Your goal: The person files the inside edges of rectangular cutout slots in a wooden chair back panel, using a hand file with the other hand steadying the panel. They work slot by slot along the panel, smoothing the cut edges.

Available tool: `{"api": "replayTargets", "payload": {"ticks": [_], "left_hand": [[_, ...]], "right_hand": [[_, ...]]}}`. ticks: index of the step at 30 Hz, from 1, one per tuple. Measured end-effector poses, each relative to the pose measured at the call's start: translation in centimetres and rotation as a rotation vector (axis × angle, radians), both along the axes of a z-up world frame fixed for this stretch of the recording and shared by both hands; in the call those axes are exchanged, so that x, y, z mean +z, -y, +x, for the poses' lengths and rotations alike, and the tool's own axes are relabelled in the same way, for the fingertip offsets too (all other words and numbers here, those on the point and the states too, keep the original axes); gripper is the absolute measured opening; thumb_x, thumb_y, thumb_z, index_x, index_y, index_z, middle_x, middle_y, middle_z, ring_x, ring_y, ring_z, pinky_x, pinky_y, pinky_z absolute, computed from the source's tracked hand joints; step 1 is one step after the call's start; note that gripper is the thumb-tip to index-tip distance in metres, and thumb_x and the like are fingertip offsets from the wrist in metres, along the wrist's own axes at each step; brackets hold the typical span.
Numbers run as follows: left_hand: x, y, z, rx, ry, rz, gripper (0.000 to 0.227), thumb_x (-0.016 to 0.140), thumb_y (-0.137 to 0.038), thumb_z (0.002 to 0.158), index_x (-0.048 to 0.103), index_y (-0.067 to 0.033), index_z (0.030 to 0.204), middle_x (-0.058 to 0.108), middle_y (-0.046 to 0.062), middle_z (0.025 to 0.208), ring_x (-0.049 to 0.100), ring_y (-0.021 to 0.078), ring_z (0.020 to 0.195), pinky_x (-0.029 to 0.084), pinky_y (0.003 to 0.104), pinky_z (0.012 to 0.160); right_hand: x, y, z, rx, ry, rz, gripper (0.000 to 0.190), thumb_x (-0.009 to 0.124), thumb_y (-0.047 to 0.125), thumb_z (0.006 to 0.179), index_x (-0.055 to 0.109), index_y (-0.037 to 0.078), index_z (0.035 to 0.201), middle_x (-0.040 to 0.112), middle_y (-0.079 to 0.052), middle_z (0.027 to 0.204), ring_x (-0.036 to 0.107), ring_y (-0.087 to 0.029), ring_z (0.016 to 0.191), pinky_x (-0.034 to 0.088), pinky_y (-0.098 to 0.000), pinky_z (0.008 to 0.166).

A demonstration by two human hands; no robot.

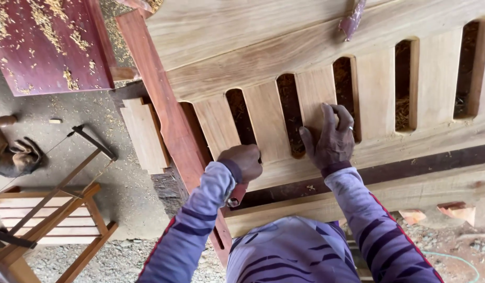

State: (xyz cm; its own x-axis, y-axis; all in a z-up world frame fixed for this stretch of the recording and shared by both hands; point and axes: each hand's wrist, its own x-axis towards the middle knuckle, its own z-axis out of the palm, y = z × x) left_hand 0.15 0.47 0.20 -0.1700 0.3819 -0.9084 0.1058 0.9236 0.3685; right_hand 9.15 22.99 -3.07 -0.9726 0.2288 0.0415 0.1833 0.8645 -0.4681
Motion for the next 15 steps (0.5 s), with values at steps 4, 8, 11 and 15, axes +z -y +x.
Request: {"api": "replayTargets", "payload": {"ticks": [4, 8, 11, 15], "left_hand": [[4.0, -0.2, -1.6, -0.078, 0.014, 0.036, 0.028, 0.061, -0.016, 0.076, 0.076, 0.0001, 0.092, 0.072, 0.026, 0.089, 0.072, 0.044, 0.088, 0.057, 0.053, 0.079], [4.0, 0.5, -0.2, -0.115, 0.05, 0.067, 0.029, 0.061, -0.016, 0.073, 0.077, -0.0015, 0.093, 0.072, 0.026, 0.091, 0.071, 0.0437, 0.09, 0.056, 0.052, 0.081], [2.4, 0.5, -1.3, -0.086, -0.013, 0.101, 0.03, 0.061, -0.017, 0.073, 0.078, -0.0029, 0.094, 0.072, 0.026, 0.095, 0.07, 0.0434, 0.093, 0.055, 0.052, 0.082], [1.3, 0.3, -0.6, -0.078, 0.037, 0.06, 0.031, 0.059, -0.018, 0.076, 0.077, -0.0021, 0.095, 0.073, 0.025, 0.097, 0.071, 0.0434, 0.094, 0.055, 0.051, 0.082]], "right_hand": [[-0.5, -0.2, -0.4, 0.011, -0.006, 0.004, 0.071, 0.081, 0.037, 0.093, 0.047, 0.009, 0.149, 0.045, -0.018, 0.142, 0.056, -0.042, 0.123, 0.054, -0.0524, 0.095], [0.0, 0.1, 0.9, 0.0, 0.031, -0.002, 0.071, 0.08, 0.038, 0.096, 0.046, 0.009, 0.151, 0.045, -0.018, 0.143, 0.055, -0.042, 0.125, 0.053, -0.0527, 0.096], [-0.4, -0.1, -0.5, 0.016, -0.014, 0.01, 0.071, 0.079, 0.039, 0.096, 0.045, 0.009, 0.151, 0.045, -0.019, 0.143, 0.055, -0.042, 0.125, 0.054, -0.0528, 0.094], [-0.4, -0.1, 0.6, 0.011, 0.021, 0.012, 0.072, 0.079, 0.041, 0.096, 0.045, 0.01, 0.151, 0.044, -0.018, 0.142, 0.056, -0.042, 0.123, 0.053, -0.0537, 0.095]]}}
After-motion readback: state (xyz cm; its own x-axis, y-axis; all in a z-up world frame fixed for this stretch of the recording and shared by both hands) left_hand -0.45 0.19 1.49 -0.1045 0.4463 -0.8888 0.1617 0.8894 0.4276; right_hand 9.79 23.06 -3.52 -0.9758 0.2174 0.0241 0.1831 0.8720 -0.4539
